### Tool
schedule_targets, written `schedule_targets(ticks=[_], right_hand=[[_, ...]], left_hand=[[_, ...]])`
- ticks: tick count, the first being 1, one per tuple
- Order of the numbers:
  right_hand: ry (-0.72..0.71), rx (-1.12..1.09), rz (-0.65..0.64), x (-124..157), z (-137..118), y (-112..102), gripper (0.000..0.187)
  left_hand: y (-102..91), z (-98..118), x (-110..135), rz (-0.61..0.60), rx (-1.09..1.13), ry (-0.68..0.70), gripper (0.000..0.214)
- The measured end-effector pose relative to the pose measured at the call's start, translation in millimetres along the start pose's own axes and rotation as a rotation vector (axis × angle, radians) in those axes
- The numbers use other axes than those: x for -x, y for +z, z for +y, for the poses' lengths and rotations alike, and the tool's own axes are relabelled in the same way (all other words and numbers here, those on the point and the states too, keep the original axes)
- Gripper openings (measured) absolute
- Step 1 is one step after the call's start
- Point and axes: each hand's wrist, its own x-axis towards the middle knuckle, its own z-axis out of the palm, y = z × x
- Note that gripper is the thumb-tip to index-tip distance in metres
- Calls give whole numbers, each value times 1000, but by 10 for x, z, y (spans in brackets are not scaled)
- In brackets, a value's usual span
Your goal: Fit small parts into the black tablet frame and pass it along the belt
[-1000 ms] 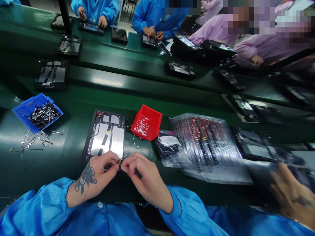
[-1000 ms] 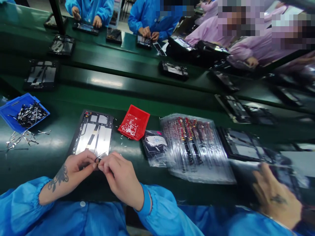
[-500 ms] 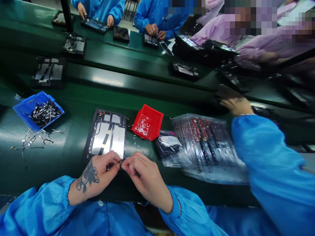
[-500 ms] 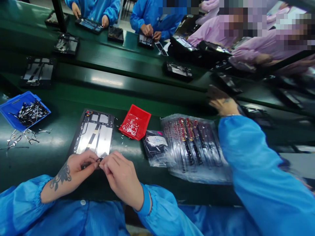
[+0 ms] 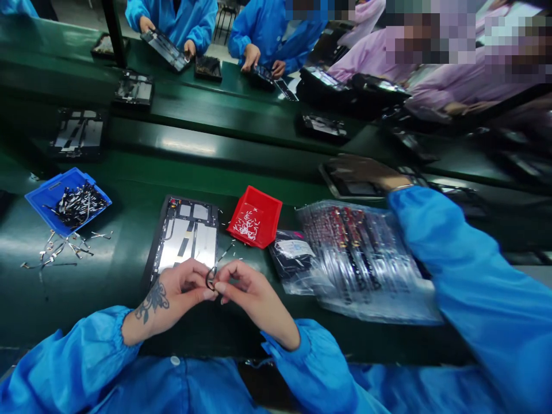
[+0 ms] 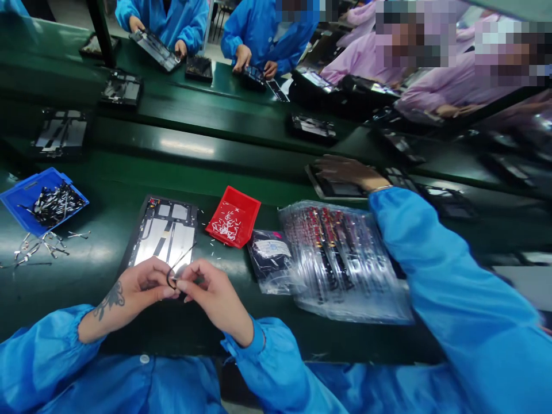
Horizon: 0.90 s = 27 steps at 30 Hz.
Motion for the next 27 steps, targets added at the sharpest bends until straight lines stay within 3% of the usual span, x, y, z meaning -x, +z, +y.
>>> schedule_targets(ticks=[5, 9, 12, 15, 22, 25, 27], right_hand=[[-66, -164, 8, -47, -211, -188, 37], [-198, -97, 154, -110, -421, -329, 22], [-245, -27, 270, -199, -469, -470, 23], [-283, 83, 364, -291, -423, -657, 24], [-415, 396, 428, -465, -392, -1009, 19], [-564, 552, 568, -473, -510, -1067, 20], [-708, 786, 655, -436, -568, -1061, 15]], left_hand=[[78, 79, -85, -41, 189, -39, 28], [196, 134, -185, -81, 141, 6, 26], [274, 176, -366, -95, 57, 12, 36], [339, 261, -609, -87, -66, 20, 53], [561, 449, -1040, -75, -153, 160, 17], [621, 474, -1187, -18, -117, 180, 16], [639, 494, -1274, 33, -121, 205, 18]])
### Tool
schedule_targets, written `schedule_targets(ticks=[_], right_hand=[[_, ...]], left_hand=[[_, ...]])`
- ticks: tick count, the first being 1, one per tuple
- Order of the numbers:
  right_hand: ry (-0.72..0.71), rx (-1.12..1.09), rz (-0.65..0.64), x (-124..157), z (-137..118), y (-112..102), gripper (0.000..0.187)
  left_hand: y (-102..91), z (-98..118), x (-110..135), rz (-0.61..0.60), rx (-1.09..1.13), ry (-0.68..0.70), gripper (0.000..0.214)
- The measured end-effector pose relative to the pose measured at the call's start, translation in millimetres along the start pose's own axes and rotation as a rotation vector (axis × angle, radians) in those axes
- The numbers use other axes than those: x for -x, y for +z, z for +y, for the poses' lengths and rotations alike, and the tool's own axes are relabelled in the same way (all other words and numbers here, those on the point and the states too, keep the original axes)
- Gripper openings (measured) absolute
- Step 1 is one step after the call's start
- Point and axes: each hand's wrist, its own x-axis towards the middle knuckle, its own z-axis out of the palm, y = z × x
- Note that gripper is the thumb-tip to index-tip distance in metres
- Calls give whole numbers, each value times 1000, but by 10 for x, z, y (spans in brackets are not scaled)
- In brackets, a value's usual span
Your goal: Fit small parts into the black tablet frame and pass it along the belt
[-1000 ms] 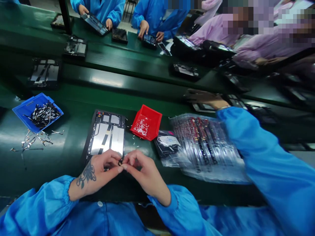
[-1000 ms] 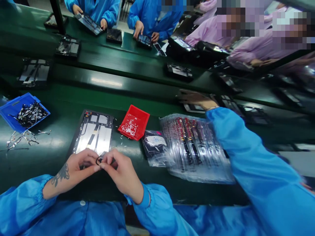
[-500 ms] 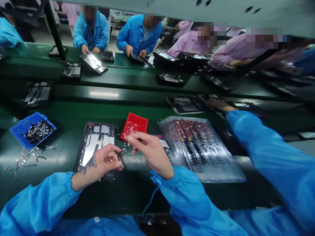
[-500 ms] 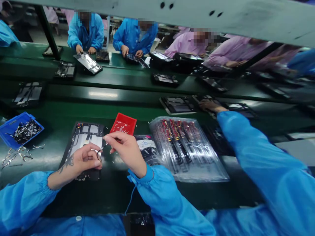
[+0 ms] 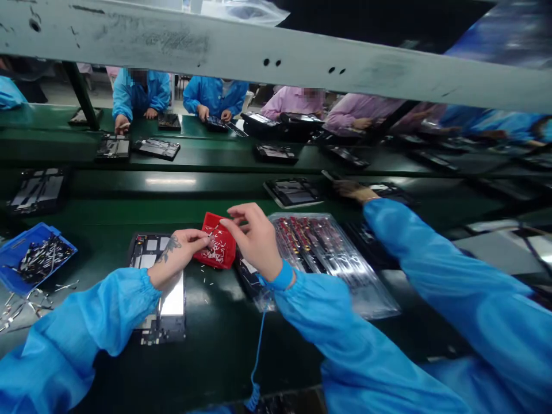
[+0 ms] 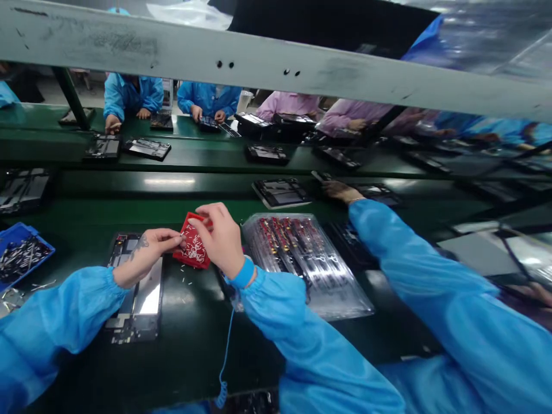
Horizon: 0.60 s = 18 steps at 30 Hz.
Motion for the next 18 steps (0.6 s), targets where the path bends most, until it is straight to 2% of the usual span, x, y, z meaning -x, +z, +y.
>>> schedule_targets(ticks=[2, 4, 10, 14, 16, 18], right_hand=[[-193, 227, -19, 39, -44, -15, 16], [-313, 400, -73, 116, -57, 11, 19], [-377, 557, -175, 262, 66, 141, 20], [-487, 600, -293, 266, 137, 159, 22], [-432, 579, -336, 251, 176, 162, 24], [-219, 506, -329, 210, 233, 160, 27]], left_hand=[[8, 6, -65, 29, -66, 52, 19], [10, 4, -99, 41, -167, 119, 18], [-14, -42, -87, 15, -564, 300, 20], [-41, -75, -79, -50, -612, 278, 20], [-55, -98, -89, -60, -567, 230, 18], [-73, -125, -109, -48, -506, 166, 16]])
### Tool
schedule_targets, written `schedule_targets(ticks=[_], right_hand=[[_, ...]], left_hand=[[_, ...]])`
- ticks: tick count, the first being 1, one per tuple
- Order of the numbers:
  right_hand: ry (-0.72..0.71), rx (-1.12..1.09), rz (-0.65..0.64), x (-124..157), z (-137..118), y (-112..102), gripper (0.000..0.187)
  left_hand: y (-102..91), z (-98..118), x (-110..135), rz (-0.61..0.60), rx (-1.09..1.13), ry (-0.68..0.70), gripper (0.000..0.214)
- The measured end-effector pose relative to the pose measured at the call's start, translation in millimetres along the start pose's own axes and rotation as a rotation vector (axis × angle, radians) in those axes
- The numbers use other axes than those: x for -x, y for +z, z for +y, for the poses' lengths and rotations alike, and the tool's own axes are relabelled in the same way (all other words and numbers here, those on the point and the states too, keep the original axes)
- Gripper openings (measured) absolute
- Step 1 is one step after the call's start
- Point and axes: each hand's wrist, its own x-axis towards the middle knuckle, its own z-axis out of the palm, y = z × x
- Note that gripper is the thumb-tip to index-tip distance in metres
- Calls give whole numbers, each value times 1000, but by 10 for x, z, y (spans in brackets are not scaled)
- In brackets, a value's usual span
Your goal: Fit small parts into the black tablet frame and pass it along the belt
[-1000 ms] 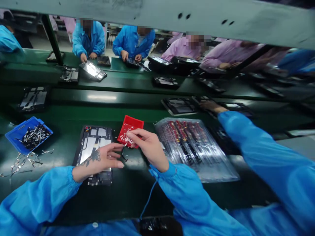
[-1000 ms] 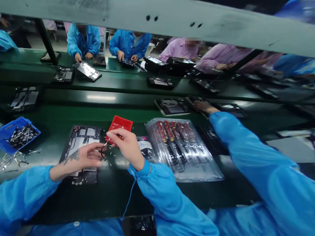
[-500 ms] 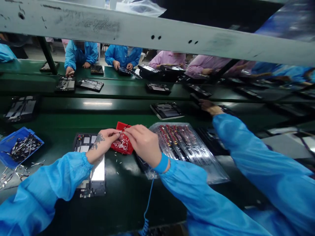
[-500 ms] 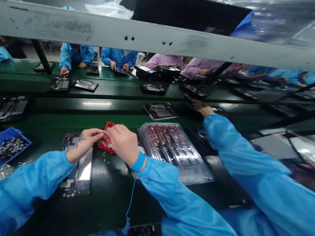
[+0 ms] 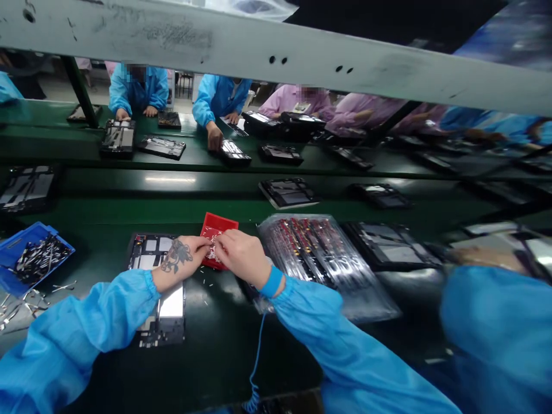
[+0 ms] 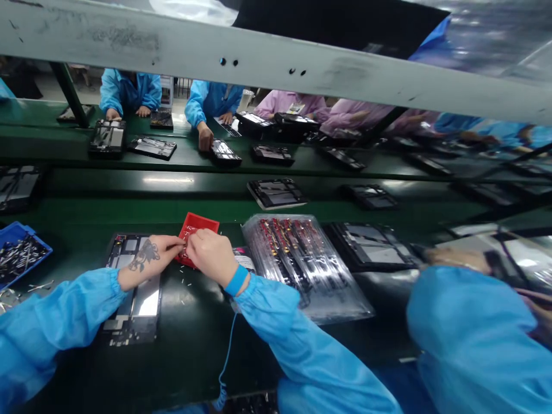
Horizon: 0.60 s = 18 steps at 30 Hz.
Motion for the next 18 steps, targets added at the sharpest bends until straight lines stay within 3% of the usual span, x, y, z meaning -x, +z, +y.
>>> schedule_targets(ticks=[4, 7, 10, 13, 16, 18], right_hand=[[594, -494, -155, -111, 162, 37, 44], [771, -937, -220, -182, 206, 82, 34], [745, -1158, -173, -209, 156, 131, 30], [691, -1112, -163, -187, 70, 148, 30], [538, -749, -45, -106, -17, 126, 29], [346, -418, 81, -26, -72, 116, 30]], left_hand=[[-14, -51, -24, -16, 193, -159, 20], [-21, -24, -5, -51, 308, -229, 23], [-22, 38, 24, -91, 357, -248, 20], [-18, 59, 22, -88, 349, -234, 16], [-6, 13, -11, -52, 286, -201, 17], [0, -29, -29, -30, 216, -167, 19]])
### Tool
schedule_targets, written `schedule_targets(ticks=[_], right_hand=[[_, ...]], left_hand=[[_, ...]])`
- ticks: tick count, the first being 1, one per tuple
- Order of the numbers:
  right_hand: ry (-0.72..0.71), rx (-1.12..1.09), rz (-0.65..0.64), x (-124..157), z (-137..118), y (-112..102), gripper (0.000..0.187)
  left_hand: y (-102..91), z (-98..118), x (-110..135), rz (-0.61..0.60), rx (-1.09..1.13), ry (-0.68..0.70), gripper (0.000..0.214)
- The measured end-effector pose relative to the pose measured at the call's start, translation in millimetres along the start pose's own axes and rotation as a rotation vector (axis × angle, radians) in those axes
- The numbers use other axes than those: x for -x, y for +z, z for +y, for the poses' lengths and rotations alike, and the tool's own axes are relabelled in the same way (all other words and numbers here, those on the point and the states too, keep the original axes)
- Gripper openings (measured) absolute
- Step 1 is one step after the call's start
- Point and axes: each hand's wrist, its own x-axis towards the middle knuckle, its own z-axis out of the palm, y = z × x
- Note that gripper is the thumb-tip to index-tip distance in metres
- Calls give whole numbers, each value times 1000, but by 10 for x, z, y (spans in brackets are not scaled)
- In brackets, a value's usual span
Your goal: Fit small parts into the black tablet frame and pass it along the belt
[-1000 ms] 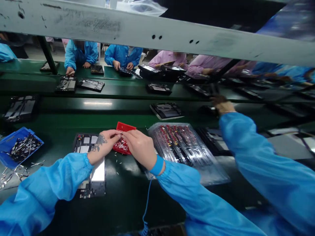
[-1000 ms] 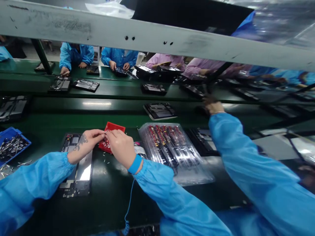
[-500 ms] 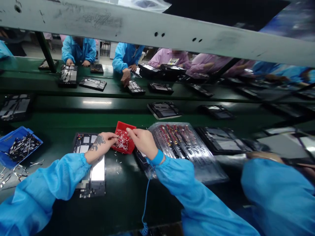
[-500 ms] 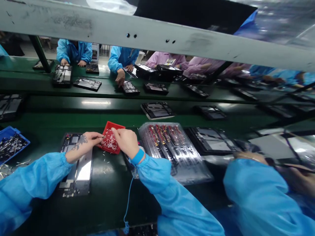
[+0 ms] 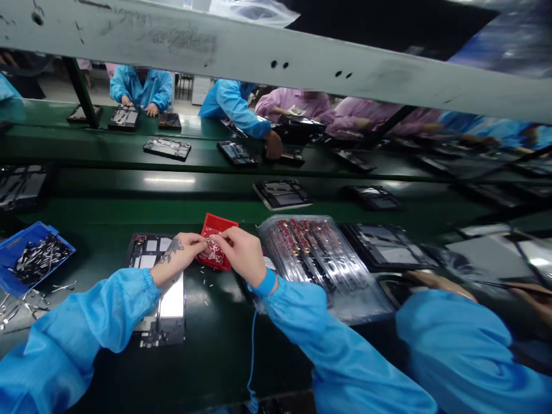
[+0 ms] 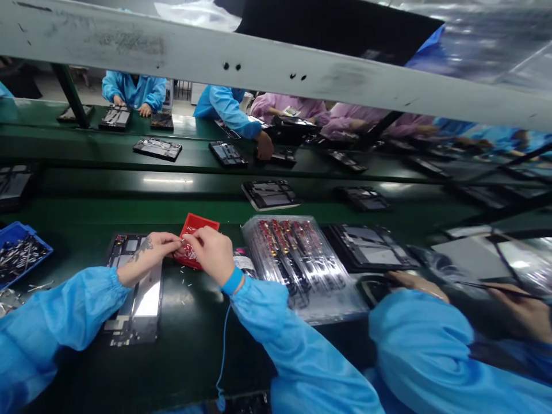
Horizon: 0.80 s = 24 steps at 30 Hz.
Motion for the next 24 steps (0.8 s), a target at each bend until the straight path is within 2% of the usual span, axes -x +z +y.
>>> schedule_targets(ticks=[3, 6, 10, 14, 18, 24], right_hand=[[-316, 299, 61, 133, -4, 31, 26], [-460, 430, -1, 210, 25, 76, 23], [-504, 523, -128, 239, 54, 89, 17], [-507, 515, -193, 239, 51, 68, 15], [-496, 482, -200, 221, 46, 62, 18], [-520, 504, -137, 226, 37, 111, 22]], left_hand=[[-7, -26, 1, 29, -141, 78, 21], [-10, -5, 53, 29, -306, 161, 23], [4, 36, 138, -15, -481, 256, 24], [34, 52, 181, -41, -571, 306, 24], [36, 46, 191, -16, -605, 347, 24], [-9, 19, 194, -66, -564, 333, 25]])
